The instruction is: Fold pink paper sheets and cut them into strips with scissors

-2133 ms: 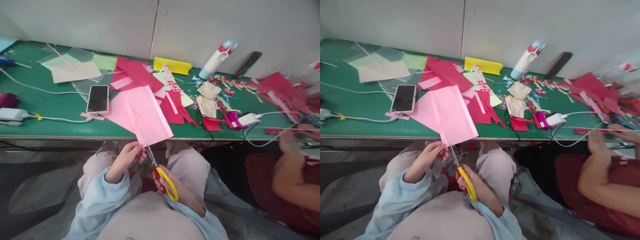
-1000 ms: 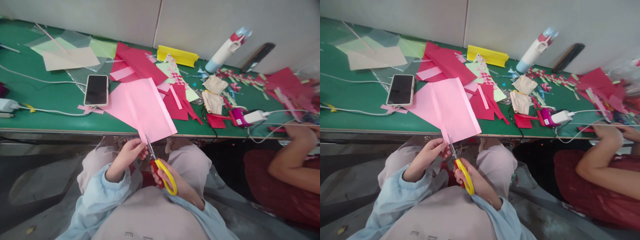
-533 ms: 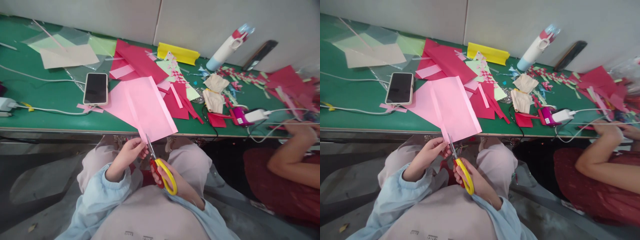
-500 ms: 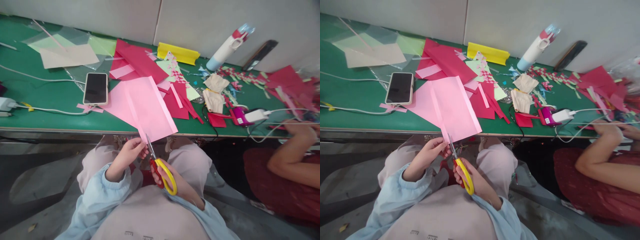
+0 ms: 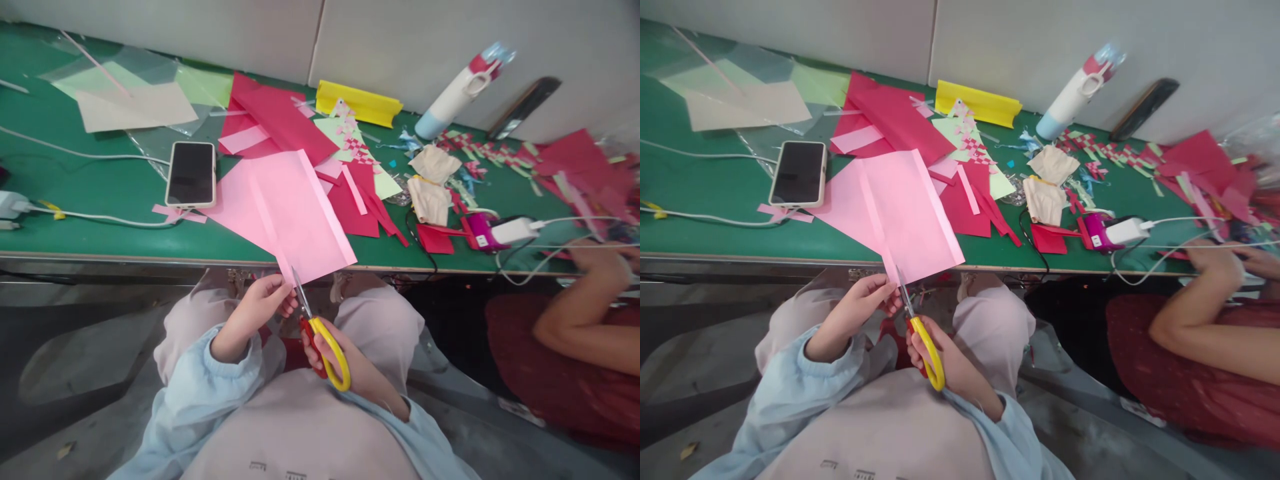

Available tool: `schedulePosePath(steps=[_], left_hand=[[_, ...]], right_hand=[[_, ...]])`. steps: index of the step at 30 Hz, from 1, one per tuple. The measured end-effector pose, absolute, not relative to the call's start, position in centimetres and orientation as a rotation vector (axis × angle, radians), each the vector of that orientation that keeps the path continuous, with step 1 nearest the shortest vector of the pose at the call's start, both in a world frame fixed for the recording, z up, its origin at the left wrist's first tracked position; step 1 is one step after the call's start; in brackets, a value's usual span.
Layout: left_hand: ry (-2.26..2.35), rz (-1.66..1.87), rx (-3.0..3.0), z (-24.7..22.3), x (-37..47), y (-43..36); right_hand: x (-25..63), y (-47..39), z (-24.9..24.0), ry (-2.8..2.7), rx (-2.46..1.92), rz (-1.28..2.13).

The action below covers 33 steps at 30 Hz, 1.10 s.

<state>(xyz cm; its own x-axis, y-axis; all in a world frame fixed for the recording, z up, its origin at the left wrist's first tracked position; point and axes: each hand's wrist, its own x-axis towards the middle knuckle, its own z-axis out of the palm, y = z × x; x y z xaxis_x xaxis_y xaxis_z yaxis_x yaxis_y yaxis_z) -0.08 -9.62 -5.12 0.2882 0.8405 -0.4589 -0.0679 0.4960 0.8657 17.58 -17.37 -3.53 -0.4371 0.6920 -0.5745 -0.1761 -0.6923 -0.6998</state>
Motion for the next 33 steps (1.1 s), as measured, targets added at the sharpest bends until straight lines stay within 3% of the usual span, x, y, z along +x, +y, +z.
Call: schedulePosePath(steps=[33], left_hand=[[1.036, 0.592, 0.884, -5.2, -0.4, -9.9]], right_hand=[[18.2, -17.2, -4.8, -0.754, -1.217, 2.184]])
